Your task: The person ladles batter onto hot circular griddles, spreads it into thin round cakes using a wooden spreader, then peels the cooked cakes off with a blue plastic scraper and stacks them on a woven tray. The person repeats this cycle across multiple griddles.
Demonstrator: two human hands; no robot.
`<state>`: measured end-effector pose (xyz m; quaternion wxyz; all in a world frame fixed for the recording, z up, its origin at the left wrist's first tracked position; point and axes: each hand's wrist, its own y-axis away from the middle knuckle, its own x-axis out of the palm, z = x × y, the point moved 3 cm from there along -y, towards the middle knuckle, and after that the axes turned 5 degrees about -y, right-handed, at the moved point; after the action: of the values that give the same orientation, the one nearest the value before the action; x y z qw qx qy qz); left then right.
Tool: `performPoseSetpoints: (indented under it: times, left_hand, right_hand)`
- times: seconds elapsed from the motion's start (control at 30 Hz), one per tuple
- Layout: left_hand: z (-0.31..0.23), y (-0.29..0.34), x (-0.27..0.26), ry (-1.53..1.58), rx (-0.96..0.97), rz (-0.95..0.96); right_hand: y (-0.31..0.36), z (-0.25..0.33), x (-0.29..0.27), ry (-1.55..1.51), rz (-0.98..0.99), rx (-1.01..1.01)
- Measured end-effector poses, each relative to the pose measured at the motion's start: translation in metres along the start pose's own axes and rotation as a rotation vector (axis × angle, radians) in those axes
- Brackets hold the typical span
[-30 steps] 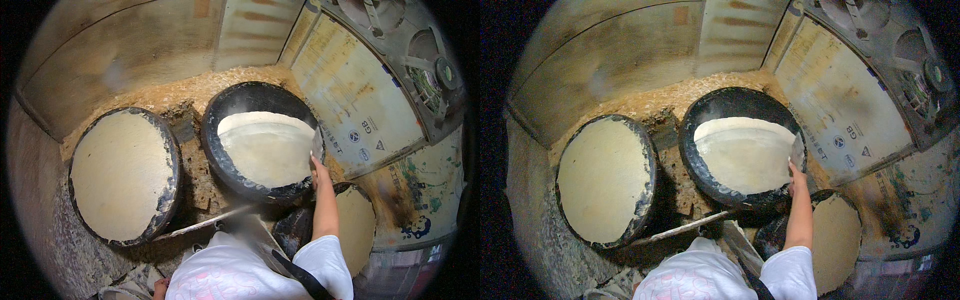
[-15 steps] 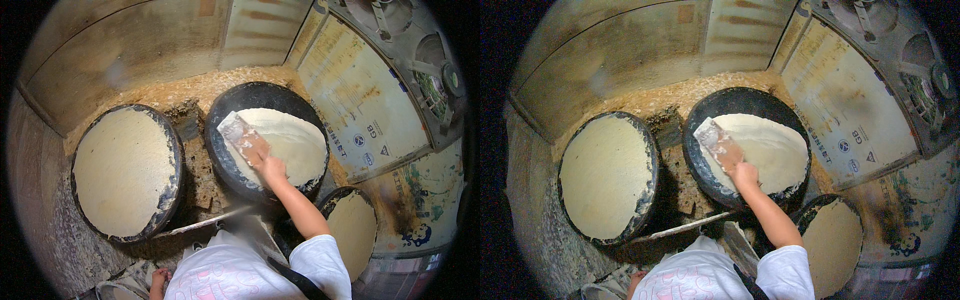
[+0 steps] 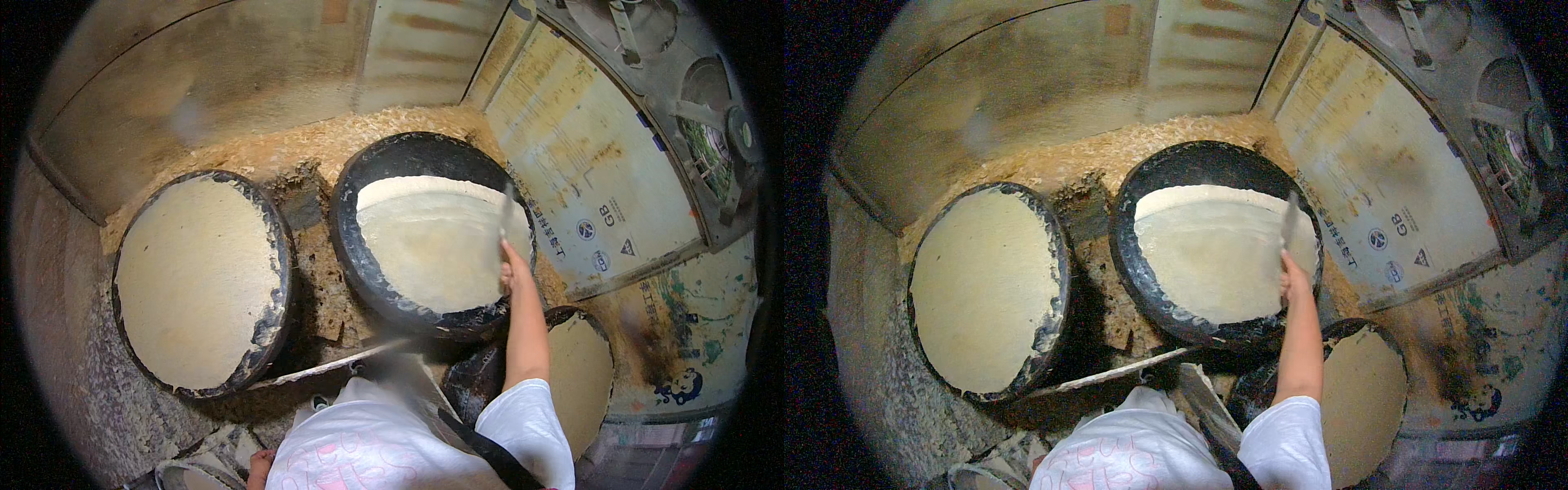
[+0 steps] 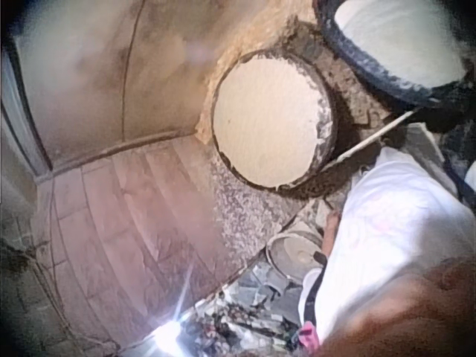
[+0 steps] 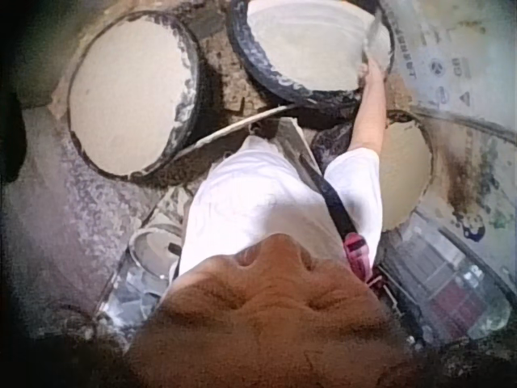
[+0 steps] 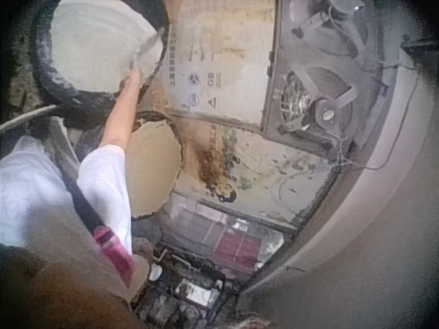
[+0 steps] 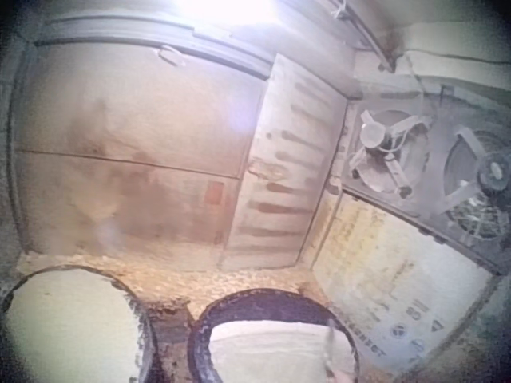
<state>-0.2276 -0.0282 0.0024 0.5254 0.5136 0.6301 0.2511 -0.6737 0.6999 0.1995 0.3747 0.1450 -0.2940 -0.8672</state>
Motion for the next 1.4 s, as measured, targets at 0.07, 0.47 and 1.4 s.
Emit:
performPoseSetpoints:
  times: [0.07,0.47,1.4]
  left_hand:
    - [-0.027,0.018,-0.003,-0.009,0.007,0.002]
    - [-0.108,0.07,-0.005,0.012,0.141,0.034]
    - [-0.105,0.069,0.002,0.079,0.063,0.038]
  right_hand:
    - [0.025,-0.002,0.047,0.138,0.058,0.041]
    - [0.081,-0.025,0.154,1.46,0.038,-0.886]
    - [0.056,-0.007,0.173,1.517,0.041,-0.737]
